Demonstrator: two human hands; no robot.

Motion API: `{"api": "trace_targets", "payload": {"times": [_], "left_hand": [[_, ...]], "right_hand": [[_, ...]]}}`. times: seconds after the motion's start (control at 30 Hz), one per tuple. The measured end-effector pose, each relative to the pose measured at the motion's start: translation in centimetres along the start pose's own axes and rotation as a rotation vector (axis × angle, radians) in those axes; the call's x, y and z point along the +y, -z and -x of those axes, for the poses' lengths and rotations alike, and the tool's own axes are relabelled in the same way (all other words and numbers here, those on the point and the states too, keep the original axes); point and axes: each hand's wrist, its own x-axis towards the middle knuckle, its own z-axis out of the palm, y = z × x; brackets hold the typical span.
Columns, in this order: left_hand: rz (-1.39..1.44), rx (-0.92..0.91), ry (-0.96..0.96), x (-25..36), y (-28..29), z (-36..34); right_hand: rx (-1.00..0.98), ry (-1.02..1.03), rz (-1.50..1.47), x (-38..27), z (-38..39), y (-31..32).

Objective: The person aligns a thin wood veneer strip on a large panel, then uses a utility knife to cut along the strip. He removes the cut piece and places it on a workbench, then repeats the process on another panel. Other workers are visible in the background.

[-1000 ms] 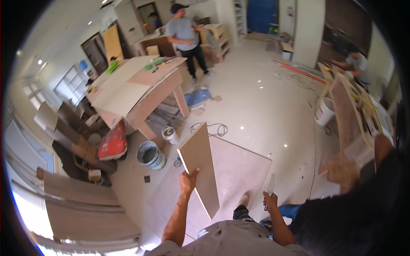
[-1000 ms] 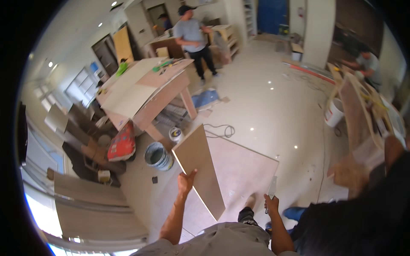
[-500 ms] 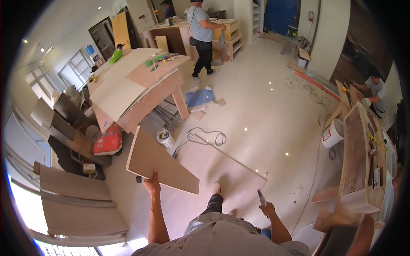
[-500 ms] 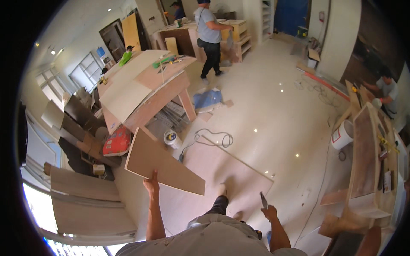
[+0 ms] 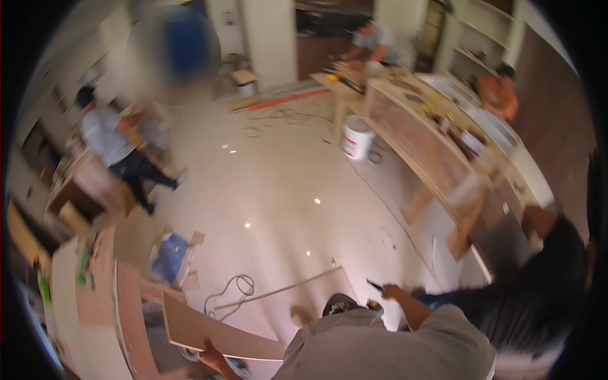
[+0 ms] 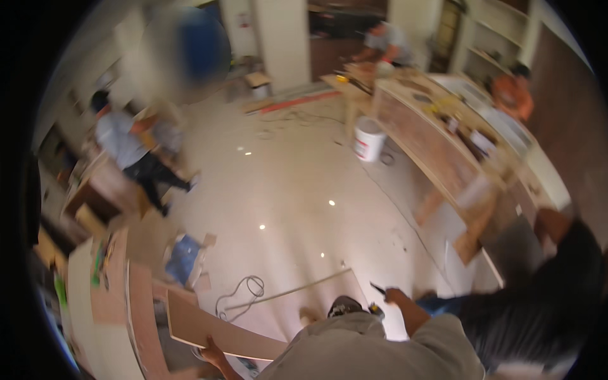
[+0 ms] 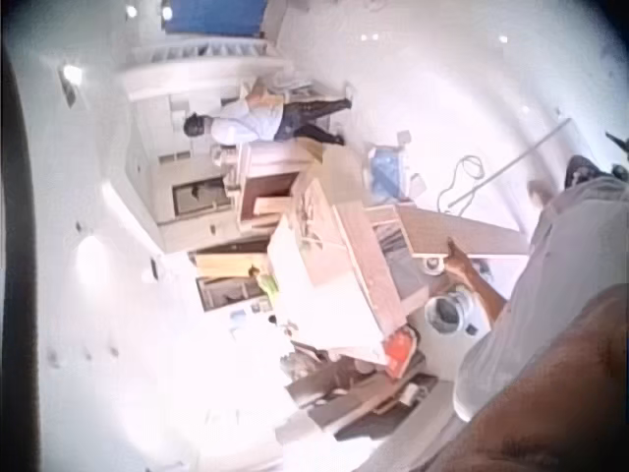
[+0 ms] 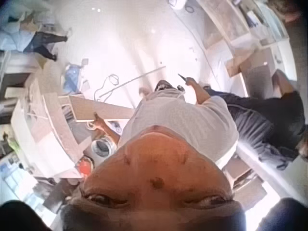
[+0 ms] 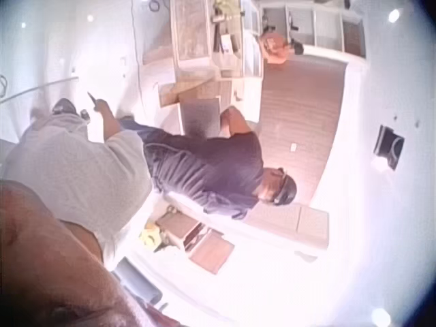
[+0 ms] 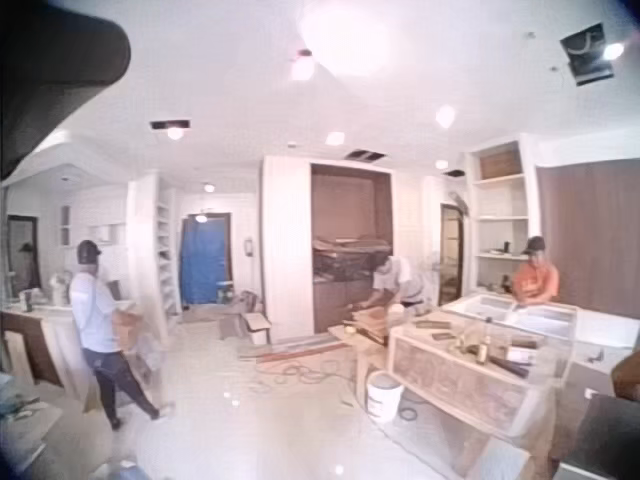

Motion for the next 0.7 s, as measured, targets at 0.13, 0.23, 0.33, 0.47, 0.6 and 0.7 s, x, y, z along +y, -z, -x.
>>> {"api": "trace_targets", "payload": {"times": [0.13,0.23,0.33,0.47,0.6,0.7], "left_hand": [[-0.669,0.008,0.007,-4.3,-7.0,-9.8],[-0.594,-0.218,-0.126,6.6,-8.6,-10.2],[-0.371,-0.238,-0.204,7.2,-12.3,-15.2],[-0.239,-0.266,-0.248,13.1,-19.7,-17.5],[-0.223,-0.272,-0.288,18.0,-27.2,-19.6],[-0.214,-0.256,-0.296,20.3,-31.2,-22.1]], "right_hand": [[0.167,-0.105,-0.233,-6.0,-2.8,2.6],[0.057,-0.185,-0.353,-7.6,-5.1,1.7],[0.017,-0.253,-0.411,-9.9,-6.5,3.5],[-0.045,-0.323,-0.484,-10.0,-10.5,1.4],[-0.125,-0.189,-0.482,-9.2,-15.9,5.7],[-0.204,-0.205,-0.413,-11.8,-20.3,13.4]]}}
